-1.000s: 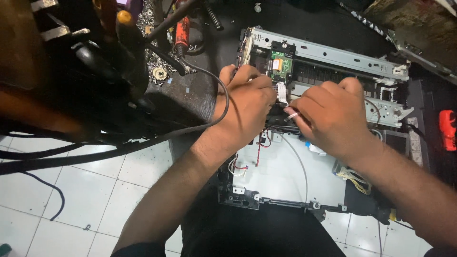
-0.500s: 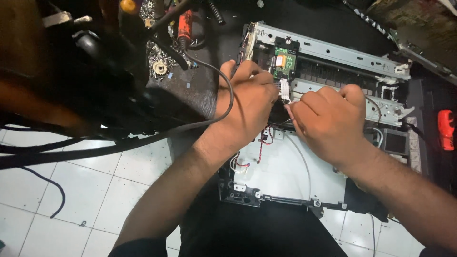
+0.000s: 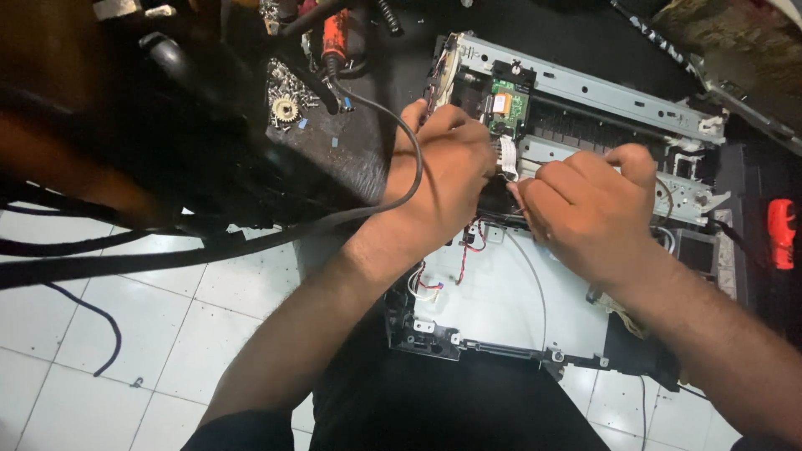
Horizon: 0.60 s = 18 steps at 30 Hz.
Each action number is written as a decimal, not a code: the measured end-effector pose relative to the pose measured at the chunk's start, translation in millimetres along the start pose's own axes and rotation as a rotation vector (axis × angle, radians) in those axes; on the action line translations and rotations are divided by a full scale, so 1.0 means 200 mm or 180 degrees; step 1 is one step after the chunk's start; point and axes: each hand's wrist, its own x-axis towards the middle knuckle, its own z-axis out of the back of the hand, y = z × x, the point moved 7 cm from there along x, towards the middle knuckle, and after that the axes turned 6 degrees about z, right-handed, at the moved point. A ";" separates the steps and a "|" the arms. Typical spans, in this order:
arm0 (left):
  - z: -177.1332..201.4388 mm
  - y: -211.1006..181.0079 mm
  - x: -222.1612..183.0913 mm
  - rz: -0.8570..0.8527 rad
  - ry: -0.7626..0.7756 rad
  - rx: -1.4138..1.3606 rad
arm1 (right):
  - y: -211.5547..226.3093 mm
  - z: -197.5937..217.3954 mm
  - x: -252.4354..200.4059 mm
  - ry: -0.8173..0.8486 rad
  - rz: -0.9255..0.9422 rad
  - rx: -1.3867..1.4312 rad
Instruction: Connecting various internal wires and ribbon cables to the main circuit board of a disassembled printer.
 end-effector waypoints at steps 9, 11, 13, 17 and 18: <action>0.05 0.01 0.02 0.0174 -0.0020 -0.0224 | -0.02 -0.07 -0.07 0.0952 -0.0833 0.0793; 0.06 0.01 0.03 0.0198 0.0278 -0.0120 | -0.04 -0.08 -0.08 0.0971 -0.1039 0.0879; 0.10 0.00 0.02 0.0207 0.0284 -0.0182 | -0.04 -0.09 -0.08 0.1065 -0.1135 0.0947; 0.17 -0.02 -0.01 -0.0012 -0.0132 -0.0072 | -0.05 -0.12 -0.08 0.1349 -0.1463 0.1205; 0.16 -0.02 0.00 -0.0006 -0.0134 -0.0075 | -0.05 -0.12 -0.08 0.1352 -0.1457 0.1206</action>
